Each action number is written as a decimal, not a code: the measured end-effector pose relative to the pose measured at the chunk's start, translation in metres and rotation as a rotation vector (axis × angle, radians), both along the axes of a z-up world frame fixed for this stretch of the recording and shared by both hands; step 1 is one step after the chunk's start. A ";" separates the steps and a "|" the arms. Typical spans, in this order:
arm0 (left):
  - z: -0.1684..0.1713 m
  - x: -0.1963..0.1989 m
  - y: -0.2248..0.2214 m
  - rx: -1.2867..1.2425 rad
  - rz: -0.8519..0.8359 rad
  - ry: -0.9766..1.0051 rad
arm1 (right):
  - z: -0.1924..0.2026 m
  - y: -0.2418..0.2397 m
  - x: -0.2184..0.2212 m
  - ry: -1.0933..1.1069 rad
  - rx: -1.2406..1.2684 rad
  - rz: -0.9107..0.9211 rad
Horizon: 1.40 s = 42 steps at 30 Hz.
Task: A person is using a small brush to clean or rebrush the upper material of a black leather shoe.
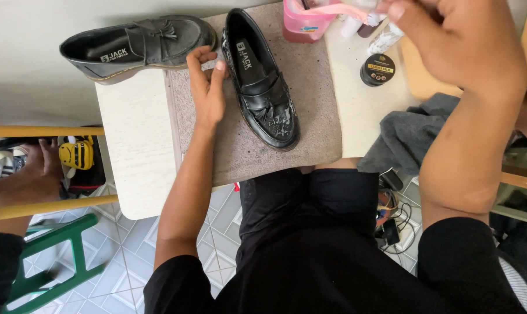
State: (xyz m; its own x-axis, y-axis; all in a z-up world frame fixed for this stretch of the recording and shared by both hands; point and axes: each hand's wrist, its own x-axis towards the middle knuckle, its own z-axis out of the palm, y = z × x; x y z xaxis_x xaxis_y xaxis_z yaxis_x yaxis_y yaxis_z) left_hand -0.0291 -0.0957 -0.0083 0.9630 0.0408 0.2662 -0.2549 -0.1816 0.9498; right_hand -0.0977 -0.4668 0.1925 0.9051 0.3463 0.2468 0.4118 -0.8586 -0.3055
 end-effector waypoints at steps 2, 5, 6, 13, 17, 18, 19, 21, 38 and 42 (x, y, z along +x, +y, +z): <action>-0.004 0.003 0.000 -0.244 -0.186 -0.014 | 0.018 0.038 -0.027 0.006 0.081 0.082; -0.016 0.008 -0.004 -0.382 -0.359 0.057 | 0.005 0.061 -0.047 0.020 0.038 0.046; -0.014 0.008 -0.003 -0.385 -0.355 0.062 | -0.001 0.071 -0.047 0.025 0.036 0.049; -0.015 0.018 0.000 -0.466 -0.364 0.155 | -0.044 0.130 -0.026 0.216 -0.314 0.152; -0.007 0.012 0.001 -0.374 -0.387 0.129 | -0.062 0.155 -0.002 0.281 -0.434 0.230; -0.013 0.010 0.002 -0.377 -0.379 0.136 | -0.065 0.161 0.001 0.287 -0.435 0.238; -0.016 0.014 0.002 -0.409 -0.385 0.138 | -0.065 0.166 0.007 0.251 -0.485 0.264; -0.018 0.018 0.002 -0.442 -0.391 0.138 | -0.062 0.174 0.014 0.212 -0.536 0.290; -0.013 0.015 0.003 -0.416 -0.395 0.138 | -0.042 0.183 0.017 0.346 -0.650 0.335; -0.017 0.017 0.002 -0.408 -0.401 0.136 | -0.037 0.178 0.015 0.353 -0.659 0.309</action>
State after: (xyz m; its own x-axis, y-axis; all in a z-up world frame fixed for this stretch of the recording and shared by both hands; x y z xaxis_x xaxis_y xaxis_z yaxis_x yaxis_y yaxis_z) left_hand -0.0125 -0.0935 -0.0254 0.9488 -0.2608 0.1781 -0.0987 0.2908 0.9517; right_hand -0.0828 -0.2883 0.1558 0.7310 0.5684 -0.3777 0.6338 -0.7706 0.0671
